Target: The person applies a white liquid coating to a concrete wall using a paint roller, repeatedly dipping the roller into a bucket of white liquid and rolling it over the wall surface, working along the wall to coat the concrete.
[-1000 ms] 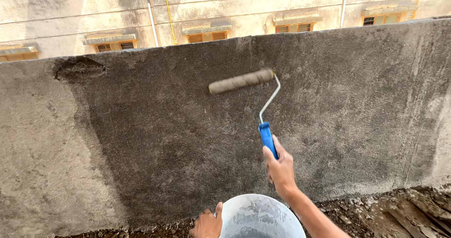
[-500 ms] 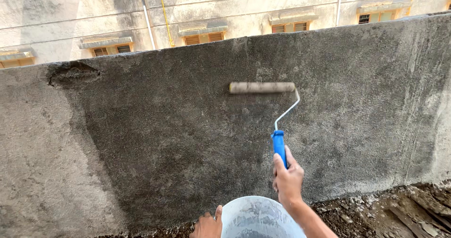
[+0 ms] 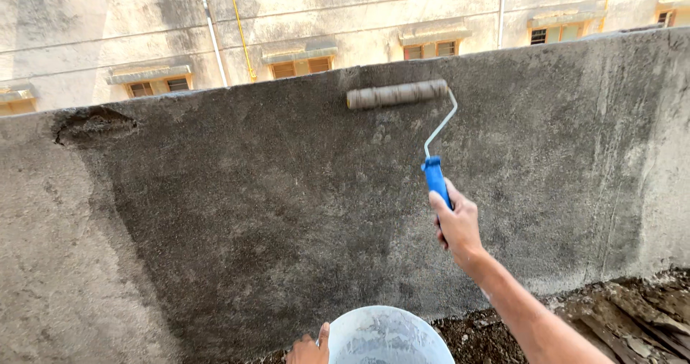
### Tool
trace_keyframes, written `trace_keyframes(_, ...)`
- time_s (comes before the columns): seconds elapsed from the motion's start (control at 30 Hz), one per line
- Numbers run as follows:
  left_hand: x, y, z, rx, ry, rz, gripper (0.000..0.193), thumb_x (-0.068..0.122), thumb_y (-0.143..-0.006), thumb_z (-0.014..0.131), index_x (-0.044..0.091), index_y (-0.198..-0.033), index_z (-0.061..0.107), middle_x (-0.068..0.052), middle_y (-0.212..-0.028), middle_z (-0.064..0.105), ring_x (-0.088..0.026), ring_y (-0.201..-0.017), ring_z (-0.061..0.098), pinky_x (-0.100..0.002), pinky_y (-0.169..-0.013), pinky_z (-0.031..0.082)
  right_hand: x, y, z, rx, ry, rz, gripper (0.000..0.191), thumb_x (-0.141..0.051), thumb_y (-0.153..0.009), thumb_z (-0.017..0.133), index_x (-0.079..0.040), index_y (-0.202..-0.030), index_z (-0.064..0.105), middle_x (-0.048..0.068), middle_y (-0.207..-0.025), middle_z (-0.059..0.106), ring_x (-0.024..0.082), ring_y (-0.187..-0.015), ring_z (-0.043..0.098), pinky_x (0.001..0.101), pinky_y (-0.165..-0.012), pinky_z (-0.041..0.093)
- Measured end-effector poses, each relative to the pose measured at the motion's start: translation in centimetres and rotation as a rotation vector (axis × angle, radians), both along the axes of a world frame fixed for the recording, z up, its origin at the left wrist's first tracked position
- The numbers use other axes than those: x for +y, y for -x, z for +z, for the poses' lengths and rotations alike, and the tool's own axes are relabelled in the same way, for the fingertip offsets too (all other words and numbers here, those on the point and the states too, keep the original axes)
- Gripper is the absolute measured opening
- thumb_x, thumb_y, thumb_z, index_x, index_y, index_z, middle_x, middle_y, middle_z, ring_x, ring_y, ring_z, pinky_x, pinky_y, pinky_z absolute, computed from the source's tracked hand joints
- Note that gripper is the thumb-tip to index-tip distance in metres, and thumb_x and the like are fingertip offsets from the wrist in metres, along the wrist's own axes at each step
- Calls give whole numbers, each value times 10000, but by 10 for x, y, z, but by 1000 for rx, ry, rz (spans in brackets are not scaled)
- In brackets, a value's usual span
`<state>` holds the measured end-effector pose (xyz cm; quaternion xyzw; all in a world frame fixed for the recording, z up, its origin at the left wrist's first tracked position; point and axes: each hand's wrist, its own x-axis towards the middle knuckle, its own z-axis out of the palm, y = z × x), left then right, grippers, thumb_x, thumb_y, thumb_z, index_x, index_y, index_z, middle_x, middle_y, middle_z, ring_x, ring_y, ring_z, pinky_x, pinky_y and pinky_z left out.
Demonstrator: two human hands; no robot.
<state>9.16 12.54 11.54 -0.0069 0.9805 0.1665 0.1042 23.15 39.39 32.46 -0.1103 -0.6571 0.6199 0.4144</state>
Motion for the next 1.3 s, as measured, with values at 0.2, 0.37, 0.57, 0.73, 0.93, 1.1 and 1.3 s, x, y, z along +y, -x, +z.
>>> trace_keyframes(0.2, 8, -4, -6, 217, -43, 54, 1035, 904, -832, 325, 38, -1257, 702, -258, -1129, 697, -435, -1143, 687, -537, -1031, 537, 2, -27, -66, -131, 114, -3, 615, -272, -941, 659, -209, -1531, 494, 9, -602, 482, 85, -378, 411, 269, -324, 316)
trace_keyframes(0.37, 6, 1, -3, 222, -5, 40, 1041, 906, -853, 300, 40, -1247, 723, -247, -1143, 718, -406, -1135, 709, -514, -1037, 545, 15, -18, -49, -101, 7, -25, 603, -290, -951, 633, -193, -1525, 476, 10, -608, 524, 89, -380, 441, 271, -324, 371)
trace_keyframes(0.57, -5, -2, -10, -69, 0, -6, 922, 815, -936, 214, 125, -1449, 545, -136, -1445, 557, -357, -1358, 549, -620, -1130, 399, 29, -4, 21, -57, -69, -40, 529, -296, -981, 598, -205, -1500, 546, 7, -660, 528, 70, -412, 446, 248, -344, 371)
trace_keyframes(0.73, -9, -10, -14, 22, -73, -38, 891, 777, -955, 210, 108, -1433, 552, -123, -1470, 547, -351, -1357, 562, -636, -1101, 418, 37, 0, 42, -73, -145, -43, 496, -315, -990, 589, -199, -1472, 557, -10, -680, 537, 60, -425, 475, 239, -347, 393)
trace_keyframes(0.93, -12, -1, -23, 14, -58, -45, 905, 800, -967, 216, 98, -1453, 514, -149, -1422, 575, -353, -1337, 572, -597, -1072, 465, 31, -13, -30, -167, -80, -28, 493, -323, -968, 600, -198, -1445, 581, 14, -636, 499, 94, -411, 472, 270, -326, 364)
trace_keyframes(1.1, -18, -16, -20, 301, -176, -142, 1002, 848, -878, 303, 74, -1513, 330, -162, -1451, 530, -350, -1310, 579, -605, -1056, 450, 27, -28, -94, -254, 55, 8, 520, -334, -960, 619, -186, -1456, 577, 32, -639, 515, 113, -427, 485, 288, -336, 364)
trace_keyframes(1.3, -19, -58, 96, 679, -801, -275, 1116, 862, -772, 334, 34, -1520, 285, -153, -1451, 539, -289, -1252, 613, -516, -1000, 520, 37, -32, -121, -346, 117, 15, 525, -383, -943, 621, -171, -1421, 585, 44, -642, 522, 127, -436, 485, 299, -345, 354)
